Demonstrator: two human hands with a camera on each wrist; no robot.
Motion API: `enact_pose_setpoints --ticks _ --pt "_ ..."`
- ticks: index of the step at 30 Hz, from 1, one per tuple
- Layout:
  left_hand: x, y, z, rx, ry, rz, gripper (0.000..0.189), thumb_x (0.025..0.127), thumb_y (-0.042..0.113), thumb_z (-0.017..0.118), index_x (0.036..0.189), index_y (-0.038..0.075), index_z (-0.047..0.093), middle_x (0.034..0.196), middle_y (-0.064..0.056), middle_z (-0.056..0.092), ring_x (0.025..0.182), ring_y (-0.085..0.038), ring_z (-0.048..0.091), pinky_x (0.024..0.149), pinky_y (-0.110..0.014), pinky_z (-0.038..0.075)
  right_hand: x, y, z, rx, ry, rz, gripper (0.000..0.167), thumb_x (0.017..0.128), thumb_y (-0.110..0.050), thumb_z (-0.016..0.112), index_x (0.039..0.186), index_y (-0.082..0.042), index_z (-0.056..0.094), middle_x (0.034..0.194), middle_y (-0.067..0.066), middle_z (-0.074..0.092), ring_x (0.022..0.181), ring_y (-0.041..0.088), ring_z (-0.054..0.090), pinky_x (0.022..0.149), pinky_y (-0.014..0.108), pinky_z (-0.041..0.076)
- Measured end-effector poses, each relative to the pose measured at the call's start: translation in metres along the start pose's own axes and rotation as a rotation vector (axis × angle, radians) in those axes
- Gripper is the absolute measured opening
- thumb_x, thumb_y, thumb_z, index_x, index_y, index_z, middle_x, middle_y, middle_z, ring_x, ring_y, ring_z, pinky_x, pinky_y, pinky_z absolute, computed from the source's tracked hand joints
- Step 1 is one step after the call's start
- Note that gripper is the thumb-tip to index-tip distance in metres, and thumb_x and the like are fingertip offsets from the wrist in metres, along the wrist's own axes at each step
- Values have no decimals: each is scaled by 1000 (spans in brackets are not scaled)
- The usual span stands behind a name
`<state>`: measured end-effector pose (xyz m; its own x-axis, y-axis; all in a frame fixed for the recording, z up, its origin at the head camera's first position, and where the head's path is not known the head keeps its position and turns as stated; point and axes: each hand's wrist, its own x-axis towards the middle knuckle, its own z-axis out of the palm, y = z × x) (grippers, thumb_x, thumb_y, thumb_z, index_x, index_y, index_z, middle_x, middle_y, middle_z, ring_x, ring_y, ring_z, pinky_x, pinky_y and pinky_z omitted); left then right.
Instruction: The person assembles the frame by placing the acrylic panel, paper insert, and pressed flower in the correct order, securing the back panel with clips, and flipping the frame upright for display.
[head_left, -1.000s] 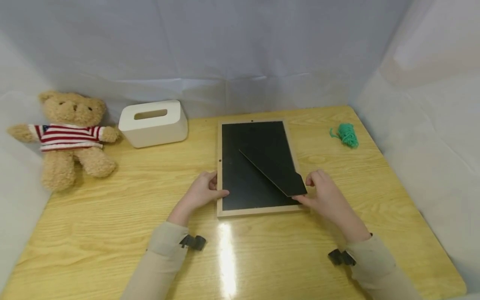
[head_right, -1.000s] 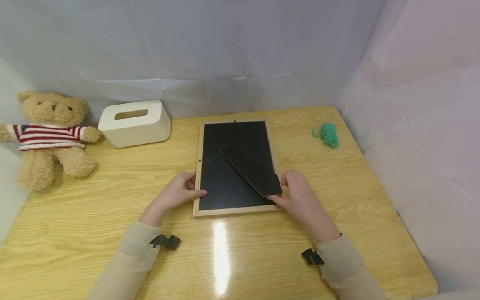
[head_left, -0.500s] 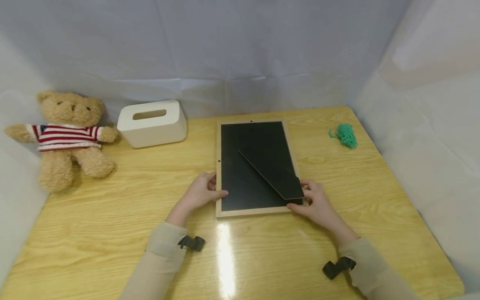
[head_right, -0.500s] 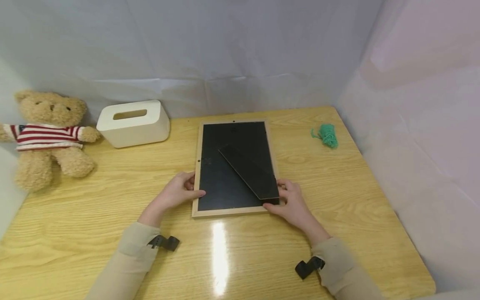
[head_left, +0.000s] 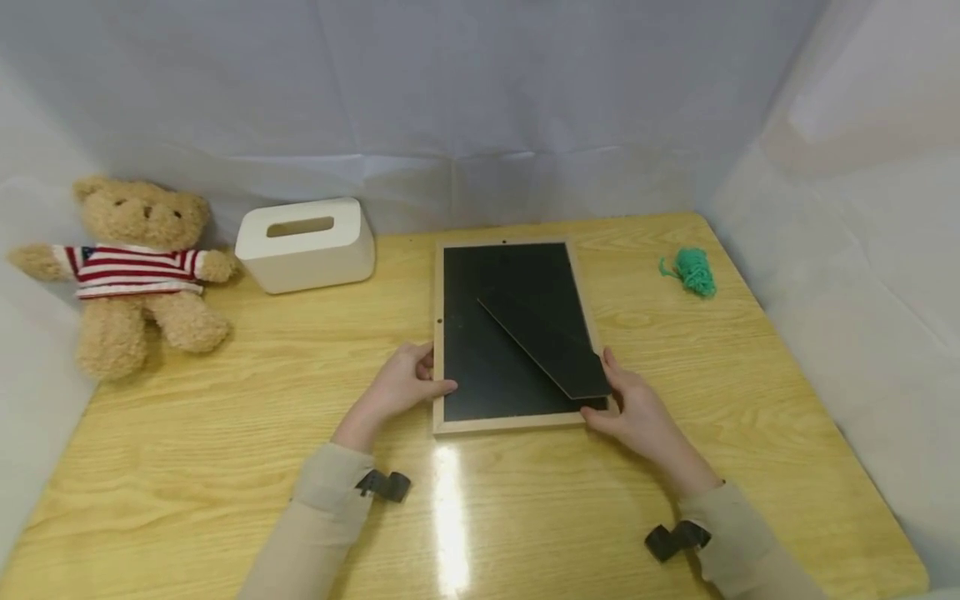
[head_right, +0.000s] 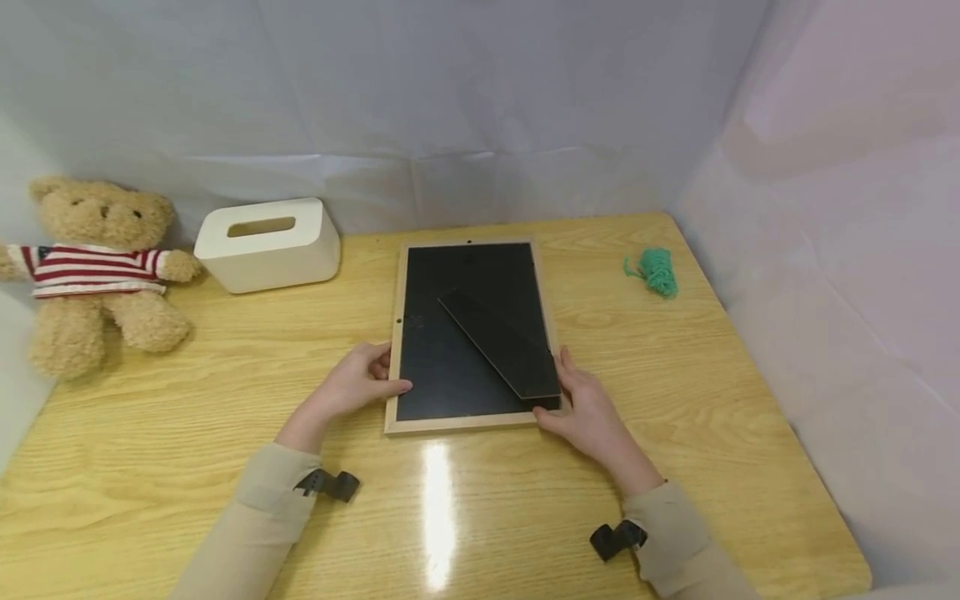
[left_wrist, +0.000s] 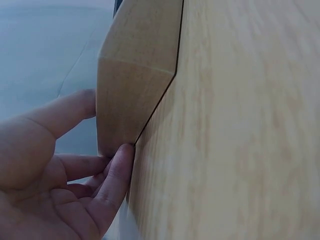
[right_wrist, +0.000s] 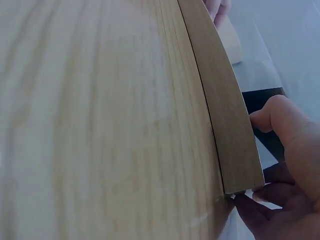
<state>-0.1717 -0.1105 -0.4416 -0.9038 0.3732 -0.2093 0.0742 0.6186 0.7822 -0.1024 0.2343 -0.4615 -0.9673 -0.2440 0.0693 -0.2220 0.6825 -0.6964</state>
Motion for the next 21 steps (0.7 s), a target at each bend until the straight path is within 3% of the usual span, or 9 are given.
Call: enact_pose_setpoints --ticks 13,21 --pt "-2 -2 0 -7 -10 -25 74 83 23 76 138 -11 39 106 -15 47 88 -25 46 68 -32 45 3 -2 -3 -6 -6 -19 73 79 -18 75 142 -4 43 144 30 31 128 43 38 102 54 36" --pt "-1 -3 1 -3 -1 -12 65 83 23 76 132 -9 48 101 -14 47 84 -24 45 65 -31 43 4 -8 -3 -29 -27 72 82 79 -21 75 143 8 32 141 33 34 125 44 42 99 53 39"
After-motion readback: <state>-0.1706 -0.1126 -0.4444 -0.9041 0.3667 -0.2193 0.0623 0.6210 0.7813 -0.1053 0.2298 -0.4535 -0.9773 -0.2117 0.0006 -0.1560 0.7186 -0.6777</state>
